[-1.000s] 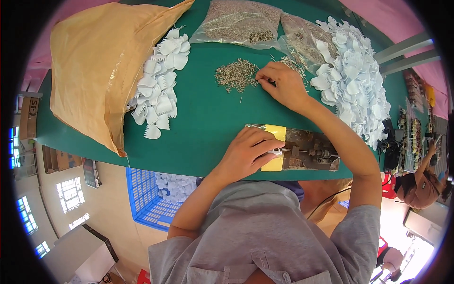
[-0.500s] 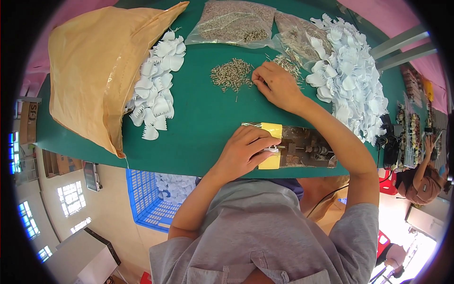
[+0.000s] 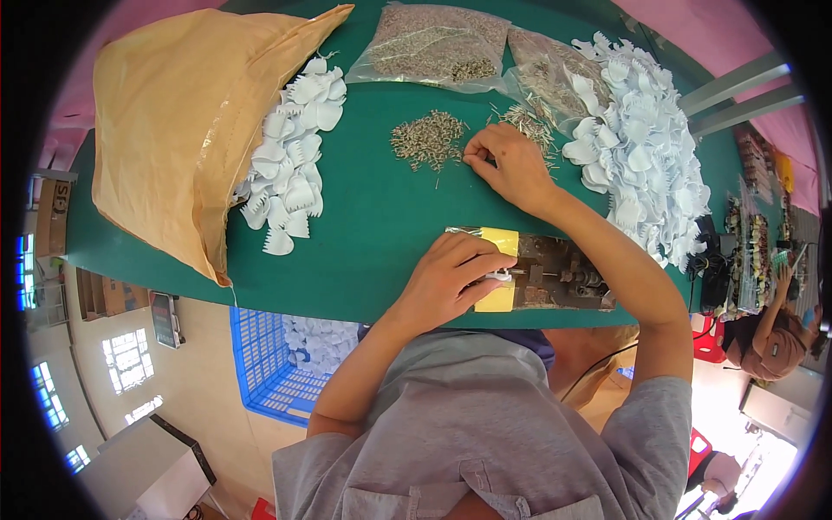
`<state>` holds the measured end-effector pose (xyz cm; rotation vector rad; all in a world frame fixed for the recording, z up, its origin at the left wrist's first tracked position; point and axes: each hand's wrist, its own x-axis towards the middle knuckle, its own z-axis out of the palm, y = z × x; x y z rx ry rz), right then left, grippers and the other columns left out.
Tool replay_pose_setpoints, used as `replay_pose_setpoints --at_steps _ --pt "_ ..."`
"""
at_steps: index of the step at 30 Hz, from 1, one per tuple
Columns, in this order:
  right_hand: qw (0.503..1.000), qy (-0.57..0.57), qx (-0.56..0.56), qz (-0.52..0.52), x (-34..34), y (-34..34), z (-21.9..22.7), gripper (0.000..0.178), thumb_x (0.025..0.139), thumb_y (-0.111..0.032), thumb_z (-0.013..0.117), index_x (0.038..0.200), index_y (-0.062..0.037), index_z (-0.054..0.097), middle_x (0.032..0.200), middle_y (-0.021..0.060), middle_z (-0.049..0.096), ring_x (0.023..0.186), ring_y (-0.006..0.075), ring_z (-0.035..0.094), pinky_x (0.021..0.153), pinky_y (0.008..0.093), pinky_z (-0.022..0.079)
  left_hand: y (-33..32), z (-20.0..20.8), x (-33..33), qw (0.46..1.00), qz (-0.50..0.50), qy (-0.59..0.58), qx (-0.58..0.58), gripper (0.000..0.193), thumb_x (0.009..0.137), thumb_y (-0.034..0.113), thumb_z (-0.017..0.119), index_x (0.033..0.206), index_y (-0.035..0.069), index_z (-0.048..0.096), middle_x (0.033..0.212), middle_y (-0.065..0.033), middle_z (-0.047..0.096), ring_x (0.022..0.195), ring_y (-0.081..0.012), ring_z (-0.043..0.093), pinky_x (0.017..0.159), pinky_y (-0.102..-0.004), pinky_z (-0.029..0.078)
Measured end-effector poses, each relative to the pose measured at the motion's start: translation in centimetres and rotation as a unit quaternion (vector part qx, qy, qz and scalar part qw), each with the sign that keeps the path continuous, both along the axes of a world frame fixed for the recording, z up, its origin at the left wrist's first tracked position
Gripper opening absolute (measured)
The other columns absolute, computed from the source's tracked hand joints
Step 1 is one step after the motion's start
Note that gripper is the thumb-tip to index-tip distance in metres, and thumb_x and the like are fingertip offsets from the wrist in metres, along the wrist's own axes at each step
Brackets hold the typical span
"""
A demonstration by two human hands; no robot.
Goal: The person organizes metal pins and springs on the workbench, then repeatedly aligns plastic components with a spring and pin in a benchtop fixture to assemble hair claw clips.
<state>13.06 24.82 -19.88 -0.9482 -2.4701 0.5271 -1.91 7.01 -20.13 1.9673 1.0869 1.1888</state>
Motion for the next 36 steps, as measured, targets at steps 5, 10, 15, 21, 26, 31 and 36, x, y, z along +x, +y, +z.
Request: replay_pose_setpoints --at_steps 5,10,15,21,26,31,36 --pt "0.999 0.027 0.028 0.033 0.3 0.2 0.7 0.01 0.093 -0.011 0.071 0.095 -0.003 0.066 0.088 0.0091 0.065 0.084 0.0249 0.065 0.074 0.0381 0.054 0.0 -0.1 0.0 1.0 0.004 -0.003 0.005 0.028 0.088 0.016 0.078 0.116 0.014 0.073 0.106 -0.0042 0.067 0.1 -0.0278 0.063 0.091 -0.0419 0.048" --pt "0.997 0.027 -0.069 0.004 1.1 0.5 2.4 0.009 0.093 -0.008 0.07 0.098 -0.0015 0.066 0.09 0.0087 0.065 0.088 0.0224 0.065 0.074 0.035 0.054 -0.1 0.2 -0.2 1.0 0.009 -0.005 0.013 0.028 0.089 0.016 0.077 0.116 0.014 0.073 0.105 -0.0042 0.067 0.099 -0.0284 0.063 0.091 -0.0419 0.048" --pt "0.997 0.026 0.039 0.057 0.9 0.2 0.3 0.011 0.091 -0.008 0.073 0.1 -0.0033 0.07 0.091 0.0076 0.066 0.088 0.0216 0.065 0.074 0.0345 0.054 0.1 0.1 -0.1 1.0 0.004 -0.003 0.013 0.028 0.089 0.016 0.077 0.116 0.014 0.072 0.104 -0.0042 0.067 0.097 -0.0287 0.062 0.09 -0.0419 0.048" --pt "0.991 0.09 -0.095 0.007 0.8 0.1 1.4 0.009 0.091 -0.008 0.072 0.099 -0.0051 0.07 0.087 0.0043 0.067 0.084 0.0144 0.064 0.075 0.0294 0.052 0.0 -0.1 0.0 1.0 0.006 -0.011 0.011 0.028 0.089 0.016 0.076 0.116 0.014 0.072 0.104 -0.0042 0.067 0.097 -0.029 0.062 0.09 -0.0424 0.048" --pt "0.929 0.141 -0.342 -0.029 3.0 -0.4 4.9 0.008 0.096 -0.007 0.067 0.101 -0.0008 0.07 0.094 0.0012 0.07 0.085 0.0073 0.063 0.075 0.0245 0.051 -0.1 -0.1 0.0 1.0 0.001 -0.012 0.005 0.027 0.089 0.016 0.076 0.116 0.013 0.072 0.105 -0.0041 0.068 0.098 -0.0292 0.062 0.09 -0.0429 0.048" --pt "0.872 0.201 -0.444 -0.05 5.0 -3.0 5.9 0.019 0.097 -0.004 0.068 0.115 0.0015 0.072 0.096 0.0047 0.073 0.081 0.0091 0.066 0.073 0.024 0.053 -0.1 -0.1 -0.2 1.0 0.006 -0.004 0.001 0.031 0.085 0.014 0.081 0.115 0.014 0.075 0.108 -0.0032 0.07 0.1 -0.0277 0.064 0.09 -0.0402 0.05" --pt "0.862 0.197 -0.459 -0.086 6.1 -7.9 7.5 0.013 0.095 -0.004 0.073 0.106 0.0037 0.074 0.094 0.0052 0.076 0.082 0.0081 0.068 0.077 0.0233 0.057 0.0 0.5 -0.3 0.999 0.021 0.002 -0.026 0.036 0.082 0.014 0.083 0.116 0.008 0.072 0.105 -0.008 0.071 0.1 -0.0307 0.065 0.089 -0.0412 0.051"
